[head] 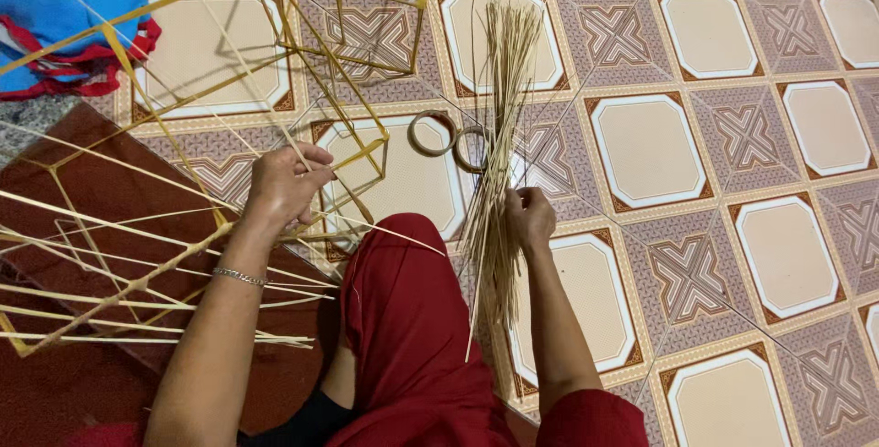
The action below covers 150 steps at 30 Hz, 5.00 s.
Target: The person sits on the floor and assembles a bamboo star-shaped frame, tying thin bamboo strips across the frame with string by hand. They pull strips from a bundle on the floor, wrap and knot them around the frame joints, and reposition the frame as they work.
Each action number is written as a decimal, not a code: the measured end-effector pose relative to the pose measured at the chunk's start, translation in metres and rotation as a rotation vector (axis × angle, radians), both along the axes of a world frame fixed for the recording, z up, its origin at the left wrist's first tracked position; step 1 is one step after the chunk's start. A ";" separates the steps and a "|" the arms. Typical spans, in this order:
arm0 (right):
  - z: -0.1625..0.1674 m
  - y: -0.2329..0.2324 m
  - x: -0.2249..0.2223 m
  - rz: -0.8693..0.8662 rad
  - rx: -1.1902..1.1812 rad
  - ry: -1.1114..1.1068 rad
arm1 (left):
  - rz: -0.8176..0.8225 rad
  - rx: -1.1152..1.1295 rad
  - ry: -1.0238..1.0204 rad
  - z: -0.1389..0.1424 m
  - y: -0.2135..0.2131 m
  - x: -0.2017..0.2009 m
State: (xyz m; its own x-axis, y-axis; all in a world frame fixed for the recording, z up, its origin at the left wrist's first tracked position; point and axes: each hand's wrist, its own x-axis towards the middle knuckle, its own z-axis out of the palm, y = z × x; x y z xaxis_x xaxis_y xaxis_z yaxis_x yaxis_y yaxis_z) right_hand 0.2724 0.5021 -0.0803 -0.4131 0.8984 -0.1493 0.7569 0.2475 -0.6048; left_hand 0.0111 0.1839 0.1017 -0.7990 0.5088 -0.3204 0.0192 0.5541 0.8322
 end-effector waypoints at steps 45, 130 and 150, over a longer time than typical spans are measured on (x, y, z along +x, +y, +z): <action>0.087 -0.156 -0.134 0.746 -0.068 0.558 | 0.203 0.914 0.777 0.120 -0.100 0.045; 0.113 -0.125 -0.162 0.861 -0.701 0.735 | -0.027 0.023 0.190 -0.021 0.013 -0.017; 0.245 -0.109 -0.270 0.989 -0.795 1.058 | -0.014 0.135 0.376 -0.032 0.006 -0.013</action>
State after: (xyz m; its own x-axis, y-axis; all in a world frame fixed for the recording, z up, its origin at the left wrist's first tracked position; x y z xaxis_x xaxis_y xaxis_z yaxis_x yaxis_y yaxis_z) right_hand 0.0020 0.3931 0.1651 -0.9540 0.0832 0.2881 -0.2999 -0.2518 -0.9201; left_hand -0.0016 0.1896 0.0699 -0.8407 0.5377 0.0636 0.3429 0.4379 0.8311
